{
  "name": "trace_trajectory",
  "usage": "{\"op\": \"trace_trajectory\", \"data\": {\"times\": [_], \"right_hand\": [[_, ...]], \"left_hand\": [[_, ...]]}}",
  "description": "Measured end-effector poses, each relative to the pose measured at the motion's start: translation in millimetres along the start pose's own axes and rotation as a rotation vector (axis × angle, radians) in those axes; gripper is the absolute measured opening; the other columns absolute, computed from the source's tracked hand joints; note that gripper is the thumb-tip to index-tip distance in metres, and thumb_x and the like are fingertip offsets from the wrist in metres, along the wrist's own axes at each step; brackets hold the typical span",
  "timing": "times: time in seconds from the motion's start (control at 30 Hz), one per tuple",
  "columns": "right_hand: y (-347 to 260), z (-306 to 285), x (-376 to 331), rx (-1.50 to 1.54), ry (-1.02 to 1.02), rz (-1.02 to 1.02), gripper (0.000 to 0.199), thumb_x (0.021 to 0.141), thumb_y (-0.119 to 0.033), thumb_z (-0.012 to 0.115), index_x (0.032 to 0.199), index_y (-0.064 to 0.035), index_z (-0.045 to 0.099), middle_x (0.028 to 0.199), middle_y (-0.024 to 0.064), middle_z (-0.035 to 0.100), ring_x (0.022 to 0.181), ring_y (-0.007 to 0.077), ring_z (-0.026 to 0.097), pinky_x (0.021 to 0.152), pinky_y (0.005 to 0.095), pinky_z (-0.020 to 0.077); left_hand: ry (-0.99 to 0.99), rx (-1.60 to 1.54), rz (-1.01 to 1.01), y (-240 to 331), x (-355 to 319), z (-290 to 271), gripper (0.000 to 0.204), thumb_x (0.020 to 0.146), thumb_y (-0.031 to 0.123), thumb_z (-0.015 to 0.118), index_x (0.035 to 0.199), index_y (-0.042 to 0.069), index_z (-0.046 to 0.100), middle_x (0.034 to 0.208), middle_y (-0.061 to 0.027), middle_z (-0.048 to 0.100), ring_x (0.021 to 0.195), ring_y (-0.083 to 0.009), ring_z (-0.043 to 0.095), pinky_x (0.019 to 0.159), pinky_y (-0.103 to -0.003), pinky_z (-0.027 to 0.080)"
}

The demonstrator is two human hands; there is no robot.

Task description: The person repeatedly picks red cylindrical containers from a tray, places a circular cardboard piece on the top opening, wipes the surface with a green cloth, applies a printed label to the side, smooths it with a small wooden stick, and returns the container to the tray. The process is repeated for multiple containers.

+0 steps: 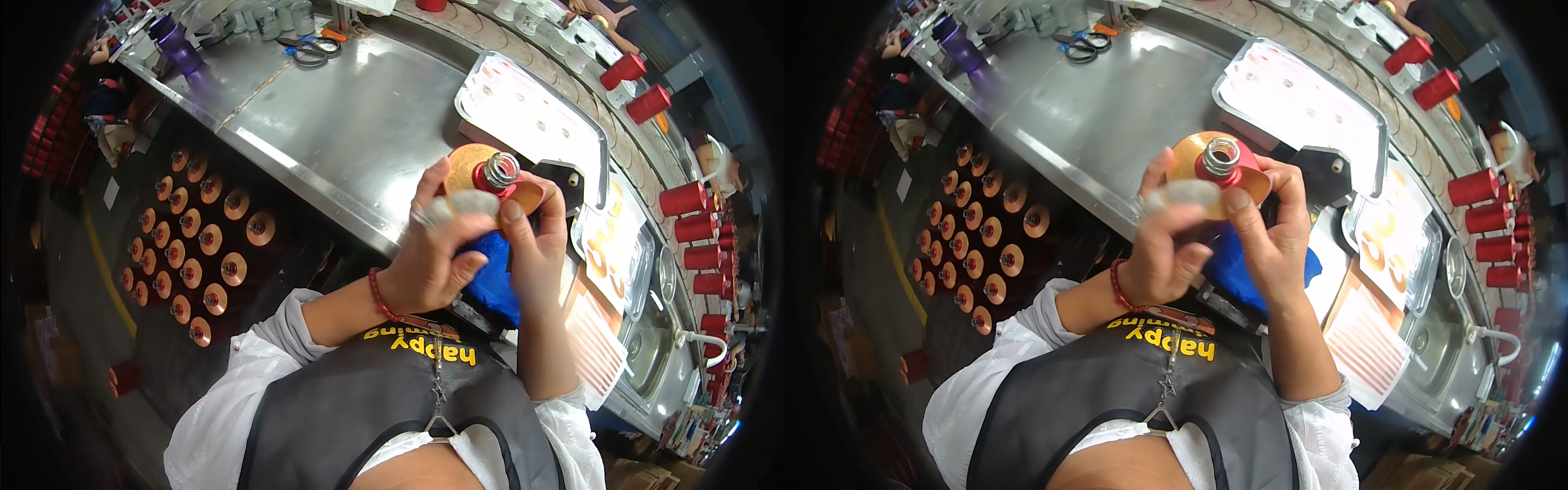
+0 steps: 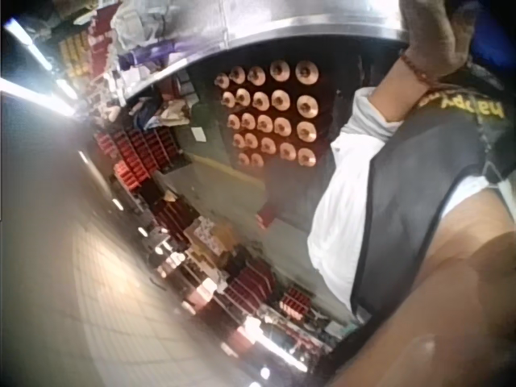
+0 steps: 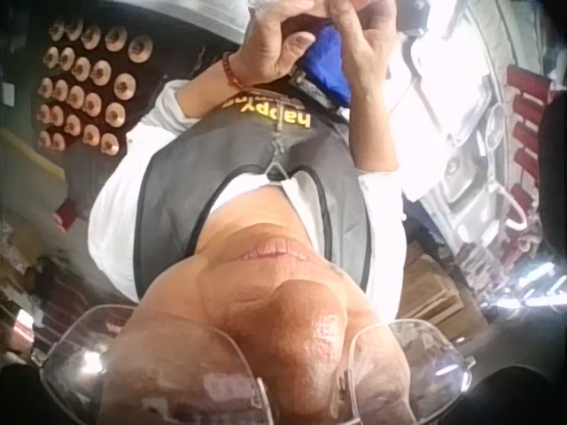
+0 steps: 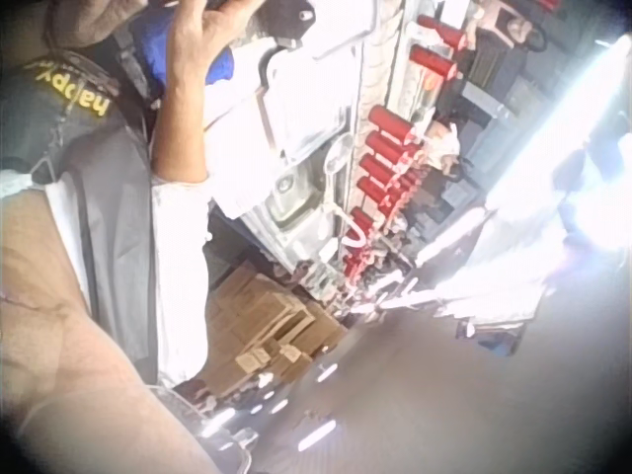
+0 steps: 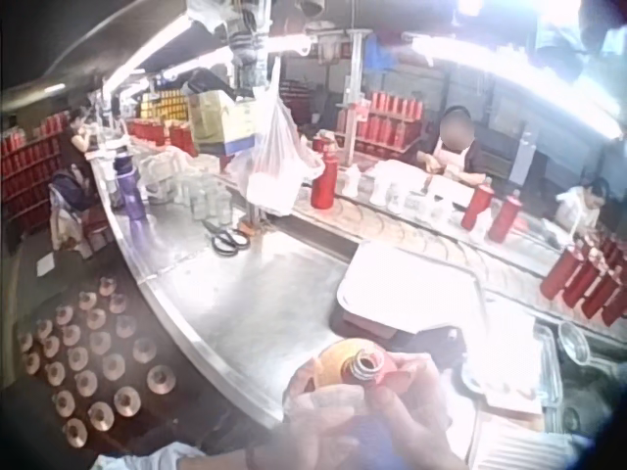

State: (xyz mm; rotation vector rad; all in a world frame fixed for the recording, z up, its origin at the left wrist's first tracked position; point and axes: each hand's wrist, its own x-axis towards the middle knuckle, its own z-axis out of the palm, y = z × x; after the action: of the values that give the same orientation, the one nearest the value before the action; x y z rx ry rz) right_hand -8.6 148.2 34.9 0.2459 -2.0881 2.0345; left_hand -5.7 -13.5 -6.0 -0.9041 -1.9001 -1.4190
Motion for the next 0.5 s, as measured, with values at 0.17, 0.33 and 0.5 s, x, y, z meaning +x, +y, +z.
{"op": "trace_trajectory", "data": {"times": [0.17, 0.33, 0.5], "right_hand": [[-7.9, -4.1, -1.9, -0.192, 0.002, -0.119, 0.022, 0.093, -0.018, 0.071, 0.102, -0.0012, 0.06, 0.101, 0.0065, 0.055, 0.095, 0.0156, 0.053, 0.089, 0.0287, 0.0425], [-12.4, -14.2, 5.9, -0.146, -0.063, -0.029, 0.019, 0.093, -0.016, 0.071, 0.096, -0.0012, 0.059, 0.099, 0.0061, 0.056, 0.093, 0.0149, 0.054, 0.088, 0.0286, 0.043], [-9.9, -10.3, 11.3, 0.003, -0.086, -0.106, 0.015, 0.095, -0.013, 0.068, 0.095, -0.0025, 0.057, 0.122, 0.0122, 0.062, 0.108, 0.0157, 0.055, 0.099, 0.0326, 0.0422]], "left_hand": [[0.238, -0.141, -0.104, 4.1, 7.3, 17.4, 0.049, 0.098, 0.018, 0.063, 0.135, 0.002, 0.036, 0.131, -0.0182, 0.046, 0.132, -0.0394, 0.04, 0.114, -0.051, 0.028], [0.252, -0.142, -0.119, 2.3, 7.7, 21.5, 0.046, 0.095, 0.011, 0.063, 0.131, 0.002, 0.037, 0.129, -0.0174, 0.044, 0.13, -0.0372, 0.041, 0.113, -0.05, 0.029], [0.259, -0.162, -0.137, 3.6, 6.1, 22.6, 0.045, 0.095, 0.012, 0.063, 0.131, 0.002, 0.037, 0.13, -0.0187, 0.043, 0.131, -0.0364, 0.04, 0.113, -0.049, 0.029]]}}
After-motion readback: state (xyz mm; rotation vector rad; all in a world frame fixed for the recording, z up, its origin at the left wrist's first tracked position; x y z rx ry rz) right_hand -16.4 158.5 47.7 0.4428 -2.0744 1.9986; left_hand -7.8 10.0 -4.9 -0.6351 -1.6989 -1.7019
